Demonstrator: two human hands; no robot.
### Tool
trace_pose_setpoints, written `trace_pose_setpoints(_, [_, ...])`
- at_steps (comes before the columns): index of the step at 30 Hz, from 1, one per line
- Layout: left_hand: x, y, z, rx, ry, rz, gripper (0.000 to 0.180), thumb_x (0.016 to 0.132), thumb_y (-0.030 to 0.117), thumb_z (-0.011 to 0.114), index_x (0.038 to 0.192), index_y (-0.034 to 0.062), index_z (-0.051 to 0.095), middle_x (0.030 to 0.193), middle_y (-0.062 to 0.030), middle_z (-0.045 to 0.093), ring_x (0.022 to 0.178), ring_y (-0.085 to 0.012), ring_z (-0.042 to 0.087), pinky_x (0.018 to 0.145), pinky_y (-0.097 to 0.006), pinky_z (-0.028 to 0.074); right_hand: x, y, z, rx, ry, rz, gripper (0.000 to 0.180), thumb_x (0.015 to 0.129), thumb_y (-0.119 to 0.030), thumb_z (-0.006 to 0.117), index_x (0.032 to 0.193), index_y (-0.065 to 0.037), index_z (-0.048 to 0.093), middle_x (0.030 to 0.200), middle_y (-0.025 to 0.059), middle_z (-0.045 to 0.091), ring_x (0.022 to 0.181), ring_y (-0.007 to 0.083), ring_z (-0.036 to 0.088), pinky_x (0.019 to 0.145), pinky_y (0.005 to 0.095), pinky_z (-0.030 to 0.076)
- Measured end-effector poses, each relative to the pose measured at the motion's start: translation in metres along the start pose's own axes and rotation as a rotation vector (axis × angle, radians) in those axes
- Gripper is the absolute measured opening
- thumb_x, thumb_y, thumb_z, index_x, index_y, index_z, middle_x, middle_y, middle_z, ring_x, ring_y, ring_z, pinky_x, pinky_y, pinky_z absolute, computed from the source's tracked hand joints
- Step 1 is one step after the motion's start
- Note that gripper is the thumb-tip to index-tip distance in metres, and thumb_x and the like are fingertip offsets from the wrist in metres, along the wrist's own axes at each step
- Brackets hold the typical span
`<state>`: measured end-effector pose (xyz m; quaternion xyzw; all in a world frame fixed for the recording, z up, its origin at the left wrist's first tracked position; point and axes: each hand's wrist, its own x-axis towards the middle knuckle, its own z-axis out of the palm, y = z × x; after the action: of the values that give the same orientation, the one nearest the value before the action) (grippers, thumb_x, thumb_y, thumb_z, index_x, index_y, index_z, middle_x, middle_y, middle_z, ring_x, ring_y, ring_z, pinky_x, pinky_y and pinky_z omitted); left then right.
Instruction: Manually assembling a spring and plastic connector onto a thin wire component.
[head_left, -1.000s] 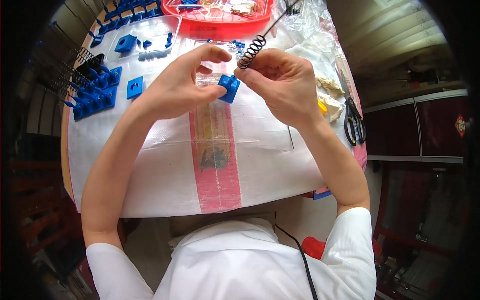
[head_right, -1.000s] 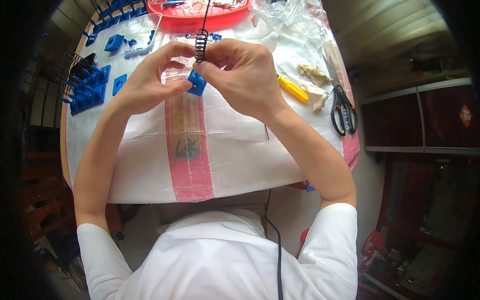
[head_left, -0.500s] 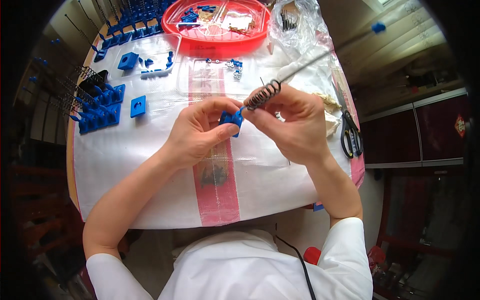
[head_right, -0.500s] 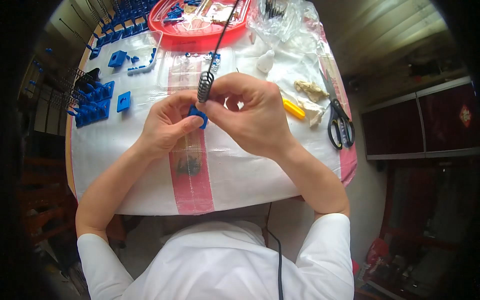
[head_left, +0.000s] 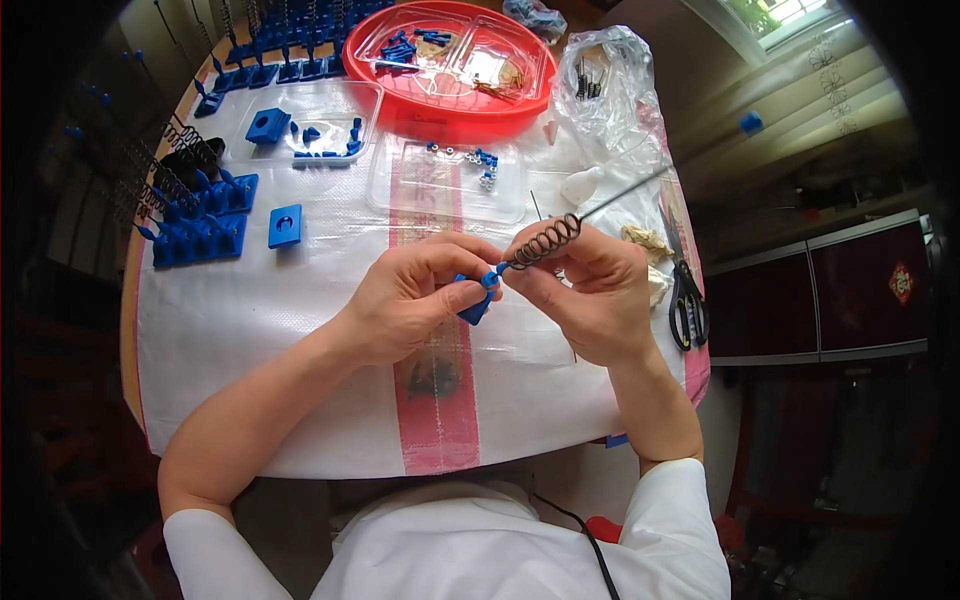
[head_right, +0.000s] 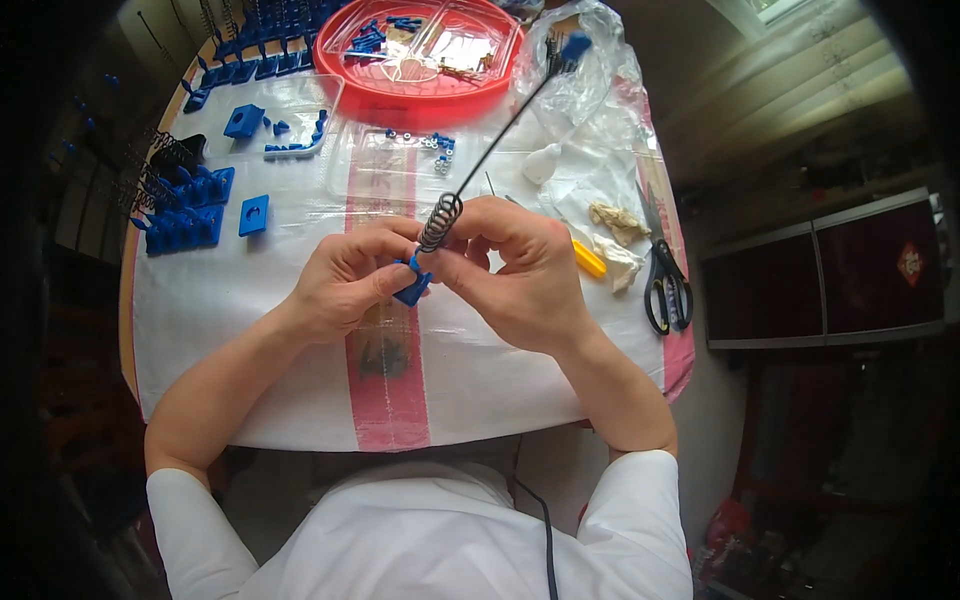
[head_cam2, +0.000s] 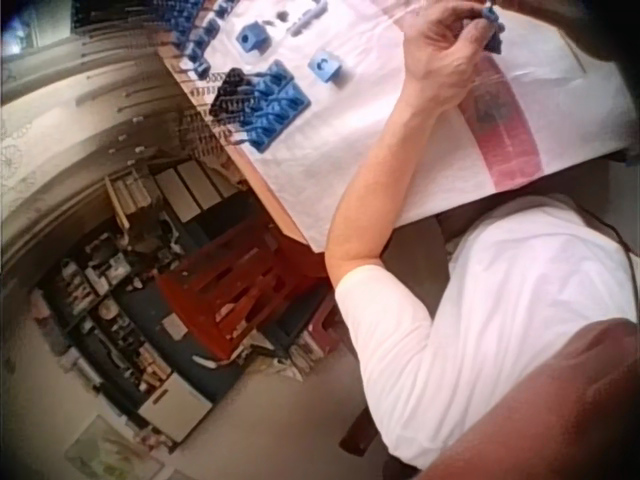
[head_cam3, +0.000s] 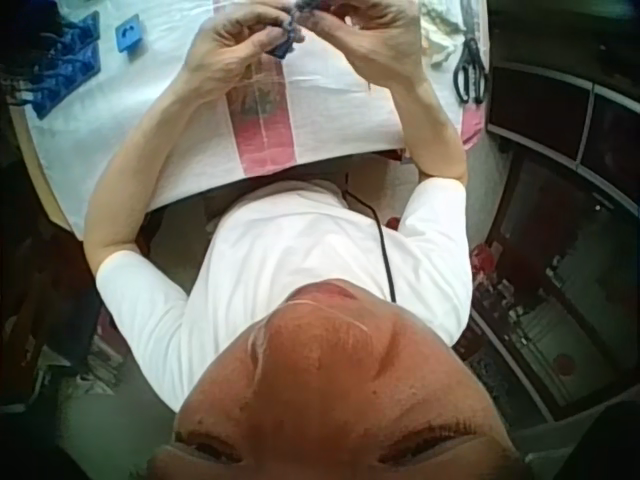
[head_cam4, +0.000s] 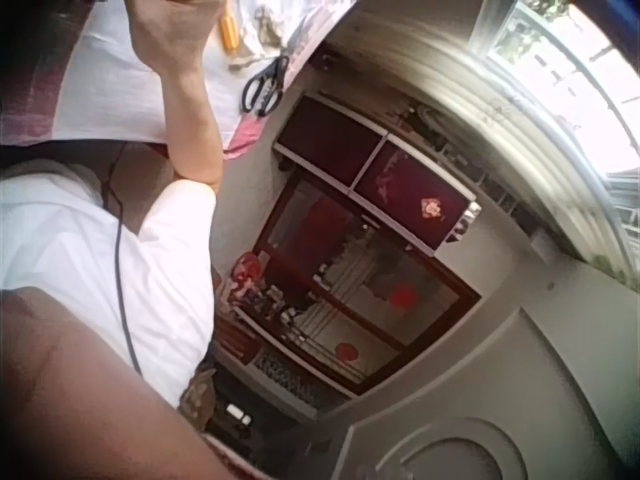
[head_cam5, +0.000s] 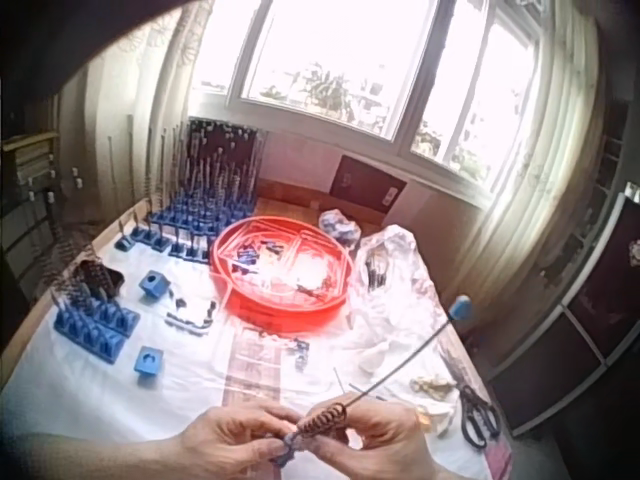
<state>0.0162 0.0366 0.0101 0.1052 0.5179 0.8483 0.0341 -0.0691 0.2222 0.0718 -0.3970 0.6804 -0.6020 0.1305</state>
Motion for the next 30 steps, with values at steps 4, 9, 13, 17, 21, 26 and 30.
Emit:
trace_pose_setpoints(4, [0.001,0.002,0.001,-0.025,-0.042,-0.054,0.014,0.096,0.003,0.056,0.106,-0.0036,0.064,0.124,-0.0087,0.052,0.099,-0.0152,0.062,0.088,-0.031,0.051,0.002,0.007,0.001,0.107,-0.002,0.010,0.011,0.083,0.000,0.072,0.093,-0.003,0.071,0.087,0.0029,0.069,0.072,0.0056,0.061,0.060,0.0200,0.047])
trace_pose_setpoints(9, [0.000,0.000,-0.001,-0.080,-0.086,-0.088,0.018,0.097,0.006,0.056,0.113,-0.0015,0.060,0.117,-0.0085,0.058,0.101,-0.0154,0.061,0.092,-0.033,0.049,0.002,0.005,0.001,0.182,-0.015,0.038,0.011,0.085,-0.001,0.071,0.095,-0.001,0.070,0.086,0.0034,0.068,0.072,0.0067,0.063,0.062,0.0206,0.049])
trace_pose_setpoints(13, [0.000,-0.001,0.001,-0.094,-0.074,-0.115,0.024,0.097,0.007,0.057,0.119,0.0006,0.056,0.110,-0.0077,0.062,0.102,-0.0152,0.061,0.092,-0.033,0.049,-0.003,0.005,-0.001,0.176,0.009,0.049,0.010,0.085,-0.002,0.071,0.095,0.000,0.069,0.085,0.0028,0.068,0.072,0.0066,0.063,0.064,0.0212,0.050])
trace_pose_setpoints(17, [-0.001,0.000,0.001,-0.133,-0.067,-0.122,0.021,0.096,0.008,0.058,0.115,0.0007,0.057,0.114,-0.0080,0.060,0.103,-0.0156,0.061,0.091,-0.033,0.050,-0.006,0.003,0.003,0.164,0.042,0.010,0.012,0.086,-0.003,0.072,0.097,0.000,0.069,0.085,0.0024,0.068,0.074,0.0061,0.062,0.065,0.0215,0.050])
trace_pose_setpoints(21, [0.000,-0.001,0.001,-0.140,-0.070,-0.096,0.018,0.096,0.009,0.058,0.113,0.0008,0.057,0.118,-0.0082,0.058,0.103,-0.0159,0.061,0.090,-0.034,0.050,-0.008,0.001,0.001,0.107,0.002,-0.011,0.017,0.084,0.005,0.070,0.101,0.003,0.067,0.095,0.0086,0.068,0.086,0.0120,0.064,0.077,0.0271,0.052])
trace_pose_setpoints(26, [0.000,0.001,0.003,-0.122,-0.082,-0.105,0.019,0.096,0.010,0.059,0.113,0.0013,0.057,0.119,-0.0085,0.058,0.102,-0.0157,0.061,0.087,-0.033,0.051,-0.006,0.006,0.001,0.096,0.017,-0.079,0.017,0.084,0.002,0.071,0.100,-0.003,0.070,0.086,0.0034,0.066,0.073,0.0067,0.060,0.064,0.0217,0.049])
trace_pose_setpoints(30, [-0.002,0.003,0.003,-0.104,-0.083,-0.130,0.023,0.096,0.013,0.060,0.116,0.0019,0.056,0.112,-0.0095,0.062,0.098,-0.0146,0.061,0.084,-0.032,0.052,-0.005,0.004,0.002,0.094,0.021,-0.068,0.014,0.083,0.000,0.072,0.096,-0.003,0.071,0.085,0.0033,0.065,0.071,0.0063,0.059,0.060,0.0210,0.046])
